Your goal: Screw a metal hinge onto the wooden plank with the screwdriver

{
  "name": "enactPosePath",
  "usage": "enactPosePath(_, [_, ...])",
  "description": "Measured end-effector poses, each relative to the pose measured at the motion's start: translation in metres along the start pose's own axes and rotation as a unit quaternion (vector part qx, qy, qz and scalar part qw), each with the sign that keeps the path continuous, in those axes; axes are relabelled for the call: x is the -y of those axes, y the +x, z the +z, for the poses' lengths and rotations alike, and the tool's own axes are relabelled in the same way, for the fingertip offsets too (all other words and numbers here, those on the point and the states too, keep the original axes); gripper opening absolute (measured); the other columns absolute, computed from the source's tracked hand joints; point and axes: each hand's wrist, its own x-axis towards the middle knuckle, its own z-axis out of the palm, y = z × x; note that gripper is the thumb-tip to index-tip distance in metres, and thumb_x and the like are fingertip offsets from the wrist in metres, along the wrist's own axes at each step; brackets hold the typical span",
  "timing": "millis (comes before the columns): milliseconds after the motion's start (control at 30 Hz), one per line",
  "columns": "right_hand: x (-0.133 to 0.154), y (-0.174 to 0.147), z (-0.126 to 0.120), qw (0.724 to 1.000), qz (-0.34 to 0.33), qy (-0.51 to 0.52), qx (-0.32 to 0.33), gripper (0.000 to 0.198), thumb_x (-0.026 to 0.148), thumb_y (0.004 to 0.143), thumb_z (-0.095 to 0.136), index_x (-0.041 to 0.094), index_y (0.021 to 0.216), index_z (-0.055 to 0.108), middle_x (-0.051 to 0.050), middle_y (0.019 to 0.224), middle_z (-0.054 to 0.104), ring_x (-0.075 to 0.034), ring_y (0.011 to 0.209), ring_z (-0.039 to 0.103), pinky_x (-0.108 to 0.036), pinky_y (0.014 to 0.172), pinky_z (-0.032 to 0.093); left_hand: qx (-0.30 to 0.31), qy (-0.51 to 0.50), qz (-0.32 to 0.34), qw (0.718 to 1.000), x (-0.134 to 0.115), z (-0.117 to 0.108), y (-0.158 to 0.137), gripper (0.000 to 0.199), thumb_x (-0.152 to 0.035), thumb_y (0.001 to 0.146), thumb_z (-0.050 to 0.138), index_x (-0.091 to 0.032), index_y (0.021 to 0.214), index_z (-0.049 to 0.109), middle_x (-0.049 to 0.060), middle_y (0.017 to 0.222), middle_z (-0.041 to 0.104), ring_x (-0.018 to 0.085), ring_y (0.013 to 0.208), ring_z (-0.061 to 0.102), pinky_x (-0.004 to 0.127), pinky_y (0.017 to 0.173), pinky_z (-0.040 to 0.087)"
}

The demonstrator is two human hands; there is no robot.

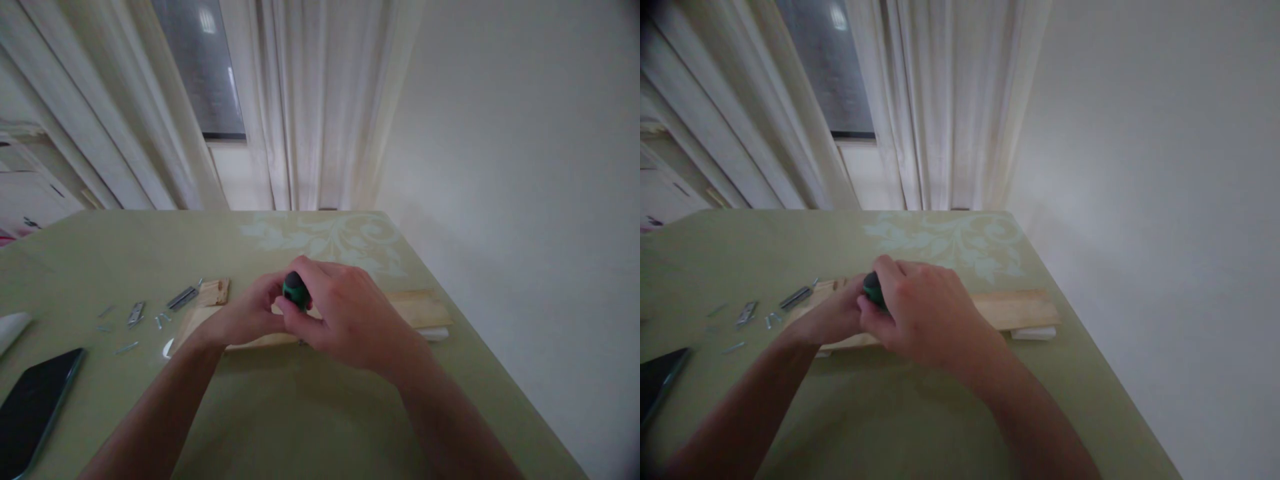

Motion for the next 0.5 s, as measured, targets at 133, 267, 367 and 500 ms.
enactPosePath(133, [0.004,0.001,0.003,0.999,-0.035,-0.010,-0.022,0.020,0.030,0.098,0.057,0.022,0.116,0.058,-0.007,0.108,0.071,-0.024,0.095,0.064,-0.033,0.072,0.041,0.104,-0.001,0.019,0.994,0.005,-0.006,-0.003,0.011,-0.018,0.089,0.065,-0.018,0.092,0.075,0.001,0.083,0.073,0.019,0.087,0.070,0.034,0.090,0.062])
enactPosePath(267, [0.004,0.003,0.006,0.998,0.001,-0.053,-0.032,0.029,0.053,0.104,0.055,0.024,0.106,0.059,-0.004,0.095,0.073,-0.023,0.080,0.064,-0.033,0.063,0.033,0.063,0.011,0.009,0.998,0.011,-0.003,0.000,0.013,-0.012,0.086,0.062,-0.016,0.079,0.073,0.001,0.076,0.072,0.017,0.077,0.067,0.025,0.073,0.060])
enactPosePath(367, [0.004,0.003,0.006,0.998,0.008,-0.053,-0.028,0.026,0.048,0.108,0.051,0.024,0.109,0.059,-0.004,0.097,0.075,-0.022,0.081,0.067,-0.033,0.064,0.034,0.052,0.024,-0.008,0.998,0.012,0.001,0.002,0.014,-0.011,0.088,0.063,-0.014,0.076,0.072,0.001,0.077,0.072,0.015,0.077,0.065,0.022,0.070,0.057])
enactPosePath(500, [0.005,0.002,0.006,0.998,-0.010,-0.049,-0.045,0.024,0.034,0.102,0.054,0.022,0.123,0.059,-0.007,0.110,0.075,-0.025,0.098,0.068,-0.033,0.070,0.039,0.091,0.039,-0.007,0.995,0.020,0.001,0.000,0.017,-0.013,0.088,0.061,-0.015,0.075,0.071,-0.001,0.075,0.071,0.013,0.075,0.063,0.020,0.072,0.056])
